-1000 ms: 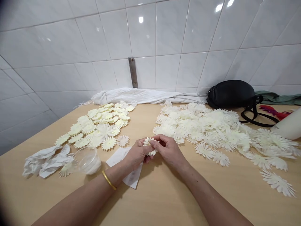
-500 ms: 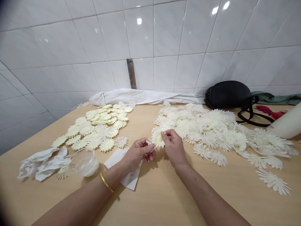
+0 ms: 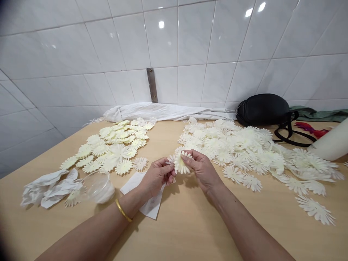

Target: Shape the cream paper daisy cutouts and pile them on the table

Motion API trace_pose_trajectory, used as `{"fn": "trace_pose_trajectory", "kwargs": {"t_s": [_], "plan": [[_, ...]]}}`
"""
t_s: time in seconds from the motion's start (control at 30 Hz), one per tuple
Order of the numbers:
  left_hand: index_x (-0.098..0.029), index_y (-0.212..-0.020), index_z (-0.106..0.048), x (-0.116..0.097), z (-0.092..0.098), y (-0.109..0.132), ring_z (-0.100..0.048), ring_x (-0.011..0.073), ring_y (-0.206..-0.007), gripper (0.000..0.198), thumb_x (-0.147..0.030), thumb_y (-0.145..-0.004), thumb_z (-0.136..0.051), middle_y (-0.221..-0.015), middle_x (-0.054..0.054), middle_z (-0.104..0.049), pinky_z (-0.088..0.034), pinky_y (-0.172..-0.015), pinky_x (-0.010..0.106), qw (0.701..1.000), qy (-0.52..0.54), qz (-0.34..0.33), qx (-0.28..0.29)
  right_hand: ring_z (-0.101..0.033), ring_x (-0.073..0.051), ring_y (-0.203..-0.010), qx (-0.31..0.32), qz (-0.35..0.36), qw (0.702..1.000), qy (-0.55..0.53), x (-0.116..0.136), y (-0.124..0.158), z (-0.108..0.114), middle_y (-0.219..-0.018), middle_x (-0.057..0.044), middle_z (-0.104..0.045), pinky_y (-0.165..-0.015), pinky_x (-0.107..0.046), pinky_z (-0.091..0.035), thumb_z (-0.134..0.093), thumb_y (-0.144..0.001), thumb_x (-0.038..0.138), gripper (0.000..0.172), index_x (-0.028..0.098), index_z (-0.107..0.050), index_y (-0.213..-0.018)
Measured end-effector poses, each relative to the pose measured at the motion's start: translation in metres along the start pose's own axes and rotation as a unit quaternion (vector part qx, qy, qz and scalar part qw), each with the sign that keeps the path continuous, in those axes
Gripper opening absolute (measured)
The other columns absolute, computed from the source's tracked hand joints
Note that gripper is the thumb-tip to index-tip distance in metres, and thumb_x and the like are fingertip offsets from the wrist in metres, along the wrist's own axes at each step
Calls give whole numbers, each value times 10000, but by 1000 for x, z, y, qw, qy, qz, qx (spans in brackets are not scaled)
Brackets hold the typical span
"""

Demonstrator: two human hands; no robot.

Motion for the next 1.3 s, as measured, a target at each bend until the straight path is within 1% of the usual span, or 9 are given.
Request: {"fn": "trace_pose_trajectory", "kwargs": {"t_s": [0.13, 0.33, 0.47, 0.63, 0.83, 0.9, 1.07, 1.17, 1.3], "plan": [[-167, -717, -460, 0, -3, 1, -421, 60, -315, 273, -316, -620, -667, -416, -63, -478, -271, -317, 154, 999, -21, -6, -36, -538, -148, -474, 57, -15, 997, 52, -8, 2, -3, -523, 4, -585, -523, -313, -443, -700, -588, 431, 297, 169, -579, -660], [-172, -789, -438, -2, -5, 1, -545, 106, -455, 399, -541, -690, -552, -542, -28, -533, -404, -419, 203, 998, 37, -4, -45, -524, -139, -564, -28, 73, 984, 159, -15, -3, 4, -610, -19, -596, -549, -279, -414, -614, -693, 451, 305, 147, -634, -706], [-149, -793, -508, -2, -4, 2, -480, 61, -422, 398, -421, -581, -707, -537, -44, -506, -372, -430, 185, 1000, 6, -5, -17, -550, -177, -730, -20, 122, 954, 272, -11, -1, 1, -763, -59, -622, -651, -309, -432, -487, -790, 445, 334, 159, -660, -802], [-140, -738, -549, 0, -1, 1, -450, 38, -412, 302, -324, -571, -721, -551, -43, -509, -354, -439, 179, 1000, 21, 18, -10, -530, -168, -742, -173, 217, 900, 337, -1, -9, 21, -836, -51, -597, -661, -306, -418, -526, -752, 333, 246, 176, -634, -907], [-128, -681, -514, -3, -4, 2, -573, 117, -549, 335, -373, -570, -712, -628, 31, -593, -440, -517, 227, 998, 53, 13, -25, -461, -133, -561, -224, 170, 915, 291, -1, -23, 46, -603, 15, -477, -542, -277, -393, -568, -692, 350, 294, 158, -577, -915], [-124, -711, -507, -5, -6, 3, -605, 145, -581, 335, -362, -588, -707, -638, 42, -605, -461, -553, 246, 998, 62, 18, -26, -497, -175, -671, -246, 198, 870, 378, 1, -22, 47, -693, -33, -520, -620, -326, -415, -541, -717, 367, 256, 162, -604, -858], [-146, -806, -450, -7, -4, 3, -614, 154, -535, 297, -280, -656, -669, -649, 46, -620, -445, -472, 220, 998, 66, 21, -14, -416, -300, -1039, -305, 301, 700, 571, 3, -12, 35, -1074, -134, -482, -836, -475, -353, -501, -764, 305, 230, 183, -634, -907], [-149, -892, -468, -6, -1, 2, -597, 129, -520, 337, -233, -644, -680, -691, 55, -637, -447, -471, 212, 998, 66, 15, -1, -456, -261, -1008, -237, 363, 705, 561, 1, -6, 22, -1023, -108, -530, -852, -439, -367, -466, -800, 253, 184, 200, -619, -888], [-123, -904, -542, -5, 0, 1, -599, 133, -549, 368, -213, -591, -714, -729, 73, -642, -449, -484, 218, 998, 62, 17, 30, -521, -216, -891, -158, 389, 751, 510, -1, -1, 10, -862, -68, -595, -797, -369, -407, -453, -822, 246, 143, 207, -589, -801]]}}
Point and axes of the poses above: each hand's wrist, its own y-axis away from the middle knuckle, its own z-axis out of the back of the hand, x = y × z, the point moved 1 cm from there along -y, towards the middle knuckle
